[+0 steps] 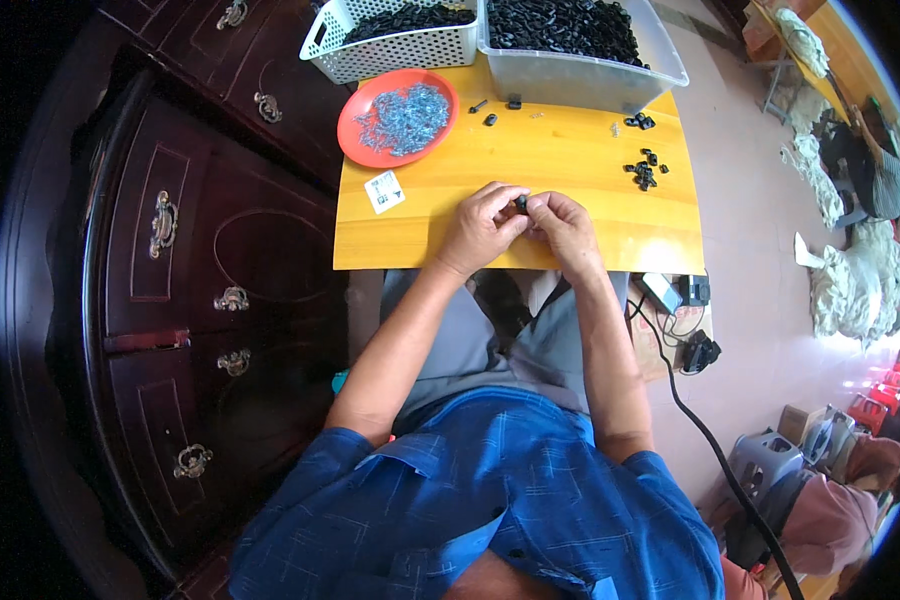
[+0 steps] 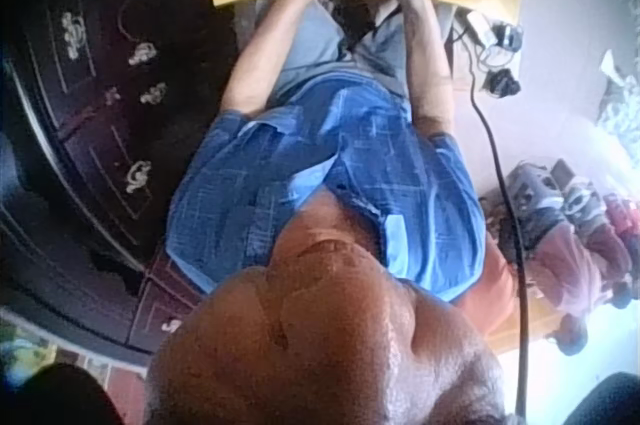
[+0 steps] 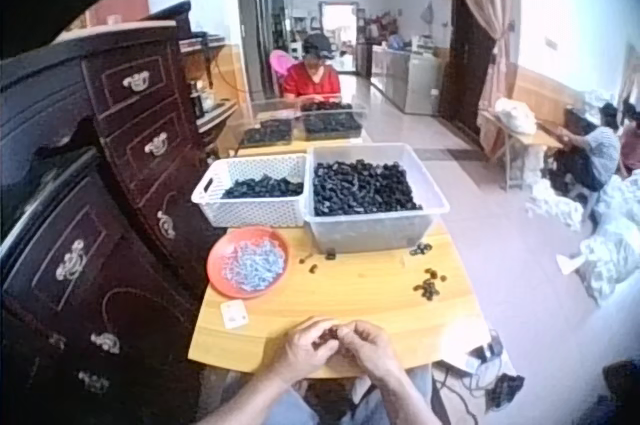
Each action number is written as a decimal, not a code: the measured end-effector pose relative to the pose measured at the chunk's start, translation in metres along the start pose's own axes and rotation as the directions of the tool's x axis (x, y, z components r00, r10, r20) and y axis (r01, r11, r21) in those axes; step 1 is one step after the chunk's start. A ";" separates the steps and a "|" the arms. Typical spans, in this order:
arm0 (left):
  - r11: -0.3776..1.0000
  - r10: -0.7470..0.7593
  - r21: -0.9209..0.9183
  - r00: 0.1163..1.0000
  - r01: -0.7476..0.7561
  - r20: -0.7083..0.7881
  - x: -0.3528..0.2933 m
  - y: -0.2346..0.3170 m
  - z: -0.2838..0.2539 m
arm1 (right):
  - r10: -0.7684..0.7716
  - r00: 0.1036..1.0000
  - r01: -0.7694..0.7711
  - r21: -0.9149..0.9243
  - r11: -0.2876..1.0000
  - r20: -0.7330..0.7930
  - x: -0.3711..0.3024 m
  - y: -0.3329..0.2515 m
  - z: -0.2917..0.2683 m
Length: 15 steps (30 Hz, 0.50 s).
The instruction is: The person assembles small plastic components by hand, fitting and pressing the pieces together repeatedly at a table.
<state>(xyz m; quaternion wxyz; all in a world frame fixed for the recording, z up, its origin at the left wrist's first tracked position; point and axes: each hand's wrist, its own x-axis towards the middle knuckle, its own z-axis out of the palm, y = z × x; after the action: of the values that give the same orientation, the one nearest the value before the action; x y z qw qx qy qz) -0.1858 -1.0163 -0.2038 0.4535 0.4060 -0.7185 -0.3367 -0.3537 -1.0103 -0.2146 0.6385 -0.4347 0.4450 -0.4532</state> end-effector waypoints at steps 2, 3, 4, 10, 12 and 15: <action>1.000 -0.024 -0.007 0.999 0.023 -0.035 -0.001 0.000 0.001 | 0.035 0.999 -0.035 0.084 0.996 -0.009 -0.002 0.001 -0.002; 1.000 -0.023 -0.009 0.999 0.023 -0.027 0.000 0.000 0.002 | 0.013 1.000 -0.013 0.094 0.996 0.001 -0.003 0.001 -0.003; 1.000 -0.027 0.001 0.999 0.027 -0.031 0.000 0.000 0.002 | 0.027 1.000 -0.027 0.120 0.992 0.009 -0.005 0.001 -0.003; 0.998 0.004 0.057 1.000 -0.003 -0.031 0.001 -0.001 0.000 | 0.003 0.997 -0.013 0.146 0.989 0.072 -0.008 0.000 -0.004; 0.998 0.014 0.069 1.000 -0.012 -0.024 0.002 0.000 0.000 | -0.003 0.997 -0.007 0.143 0.990 0.072 -0.008 0.000 -0.005; 0.994 0.018 0.107 1.000 -0.018 -0.007 0.001 0.002 0.000 | -0.017 0.994 0.004 0.115 0.993 0.110 -0.007 0.001 -0.008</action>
<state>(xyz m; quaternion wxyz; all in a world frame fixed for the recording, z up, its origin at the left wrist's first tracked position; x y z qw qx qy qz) -0.1867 -1.0165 -0.2011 0.4371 0.4245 -0.7372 -0.2921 -0.3622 -1.0041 -0.2161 0.6837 -0.4242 0.3798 -0.4564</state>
